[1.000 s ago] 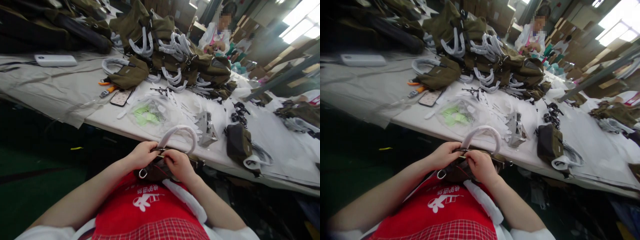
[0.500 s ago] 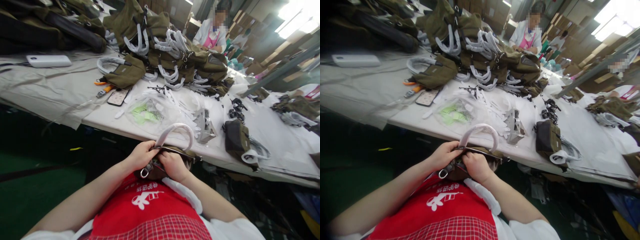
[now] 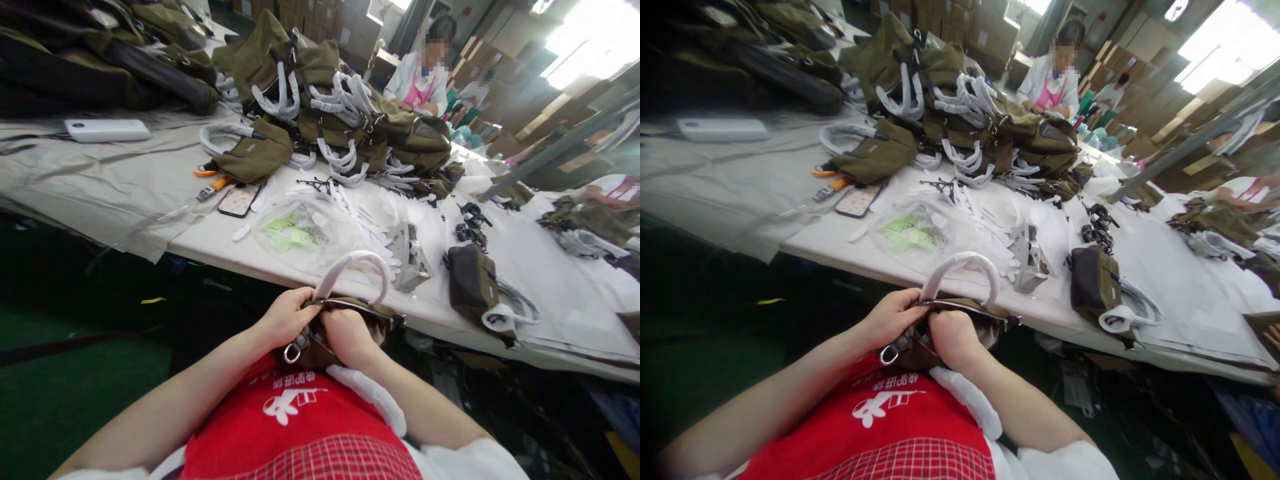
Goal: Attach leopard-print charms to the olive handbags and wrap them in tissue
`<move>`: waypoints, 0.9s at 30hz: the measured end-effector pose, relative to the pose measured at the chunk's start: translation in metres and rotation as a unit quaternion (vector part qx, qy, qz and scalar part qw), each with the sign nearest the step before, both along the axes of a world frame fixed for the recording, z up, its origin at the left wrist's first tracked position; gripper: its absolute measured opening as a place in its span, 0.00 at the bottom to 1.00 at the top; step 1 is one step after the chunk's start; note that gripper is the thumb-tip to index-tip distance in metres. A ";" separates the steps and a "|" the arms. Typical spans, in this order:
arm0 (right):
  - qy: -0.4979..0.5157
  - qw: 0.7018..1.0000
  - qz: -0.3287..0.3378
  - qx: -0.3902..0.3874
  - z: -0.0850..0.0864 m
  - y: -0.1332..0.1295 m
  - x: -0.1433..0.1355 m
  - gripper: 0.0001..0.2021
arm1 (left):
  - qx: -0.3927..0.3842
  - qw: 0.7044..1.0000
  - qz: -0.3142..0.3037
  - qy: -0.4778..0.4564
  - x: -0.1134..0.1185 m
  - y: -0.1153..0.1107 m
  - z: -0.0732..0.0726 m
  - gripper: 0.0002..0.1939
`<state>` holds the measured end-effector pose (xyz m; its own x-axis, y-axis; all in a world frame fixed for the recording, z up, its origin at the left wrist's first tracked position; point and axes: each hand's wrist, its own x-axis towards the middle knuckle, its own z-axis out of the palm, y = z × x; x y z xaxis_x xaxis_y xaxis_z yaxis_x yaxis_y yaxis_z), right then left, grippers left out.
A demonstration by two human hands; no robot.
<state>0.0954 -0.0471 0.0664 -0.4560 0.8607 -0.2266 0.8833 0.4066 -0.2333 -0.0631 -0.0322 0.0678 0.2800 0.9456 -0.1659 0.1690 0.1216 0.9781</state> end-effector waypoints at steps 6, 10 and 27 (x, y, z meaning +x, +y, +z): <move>-0.007 0.998 0.044 0.052 0.011 -0.009 0.005 0.12 | 0.000 1.000 -0.017 -0.013 -0.002 0.000 -0.005 0.10; 0.025 0.999 0.023 0.005 0.009 -0.006 0.010 0.12 | -0.004 1.000 -0.015 -0.017 -0.002 0.001 -0.006 0.10; 0.218 0.956 -0.186 -0.060 -0.031 -0.007 0.018 0.13 | -0.060 0.993 -0.038 -0.095 0.008 -0.008 -0.006 0.14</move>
<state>0.1134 -0.0540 0.0359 -0.1963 0.9616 -0.1919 0.7697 0.0298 -0.6377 -0.0555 -0.0406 0.0622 0.3873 0.8967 -0.2141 -0.0032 0.2336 0.9723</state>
